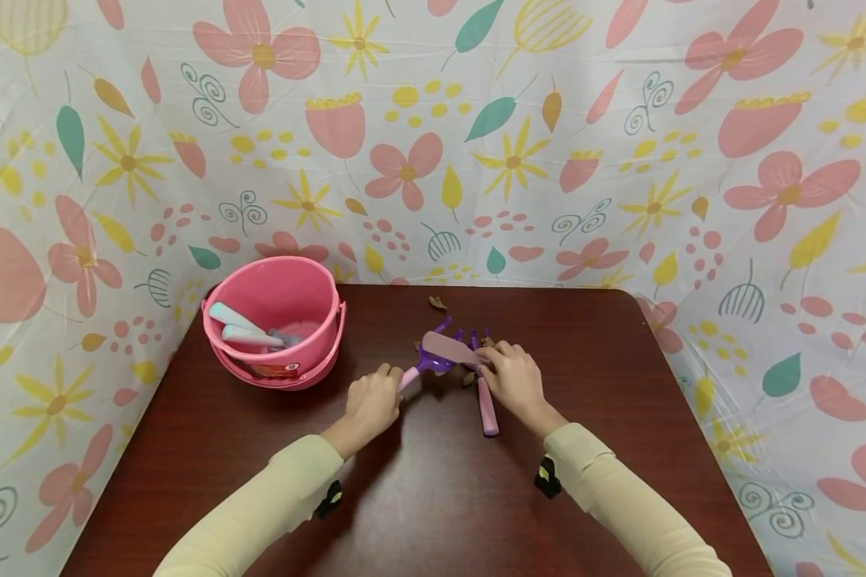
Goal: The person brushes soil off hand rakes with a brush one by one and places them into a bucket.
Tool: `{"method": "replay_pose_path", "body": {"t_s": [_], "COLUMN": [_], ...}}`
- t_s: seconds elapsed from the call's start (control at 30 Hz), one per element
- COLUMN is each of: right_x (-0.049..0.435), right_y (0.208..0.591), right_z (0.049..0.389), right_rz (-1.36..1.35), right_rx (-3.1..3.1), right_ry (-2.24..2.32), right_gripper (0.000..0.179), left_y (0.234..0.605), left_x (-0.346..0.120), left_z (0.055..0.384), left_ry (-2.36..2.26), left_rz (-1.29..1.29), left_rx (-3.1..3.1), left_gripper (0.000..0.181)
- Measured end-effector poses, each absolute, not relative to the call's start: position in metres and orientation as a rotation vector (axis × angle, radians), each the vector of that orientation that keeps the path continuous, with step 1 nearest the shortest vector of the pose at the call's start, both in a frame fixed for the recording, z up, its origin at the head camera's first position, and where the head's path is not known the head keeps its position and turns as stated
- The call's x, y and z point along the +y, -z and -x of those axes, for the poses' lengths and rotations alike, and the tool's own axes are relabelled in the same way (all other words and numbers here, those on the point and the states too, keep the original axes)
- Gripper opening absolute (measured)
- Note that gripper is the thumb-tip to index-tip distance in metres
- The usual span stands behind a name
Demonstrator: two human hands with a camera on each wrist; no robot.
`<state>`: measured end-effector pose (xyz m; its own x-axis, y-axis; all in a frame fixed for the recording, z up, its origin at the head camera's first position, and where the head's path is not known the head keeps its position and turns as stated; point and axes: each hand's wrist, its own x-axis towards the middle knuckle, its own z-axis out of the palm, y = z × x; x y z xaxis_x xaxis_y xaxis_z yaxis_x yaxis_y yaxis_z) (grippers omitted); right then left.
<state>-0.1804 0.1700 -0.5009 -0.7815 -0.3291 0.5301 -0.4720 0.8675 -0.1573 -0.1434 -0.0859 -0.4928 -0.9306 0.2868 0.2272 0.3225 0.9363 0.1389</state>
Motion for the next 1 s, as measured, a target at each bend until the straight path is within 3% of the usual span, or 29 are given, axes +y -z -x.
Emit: {"method": "replay_pose_path", "body": {"t_s": [1.0], "right_x": [0.1755], "right_y": [0.5018], "right_z": [0.1761], "right_rz": [-0.537], "right_rx": [-2.556], "right_ry": [-0.465], "right_gripper": [0.025], "left_y": [0.4968], "left_x": [-0.0846], "left_z": [0.1428], "left_ry": [0.242], "left_rz": [0.47], "left_rx": [-2.874], "left_gripper": [0.03]}}
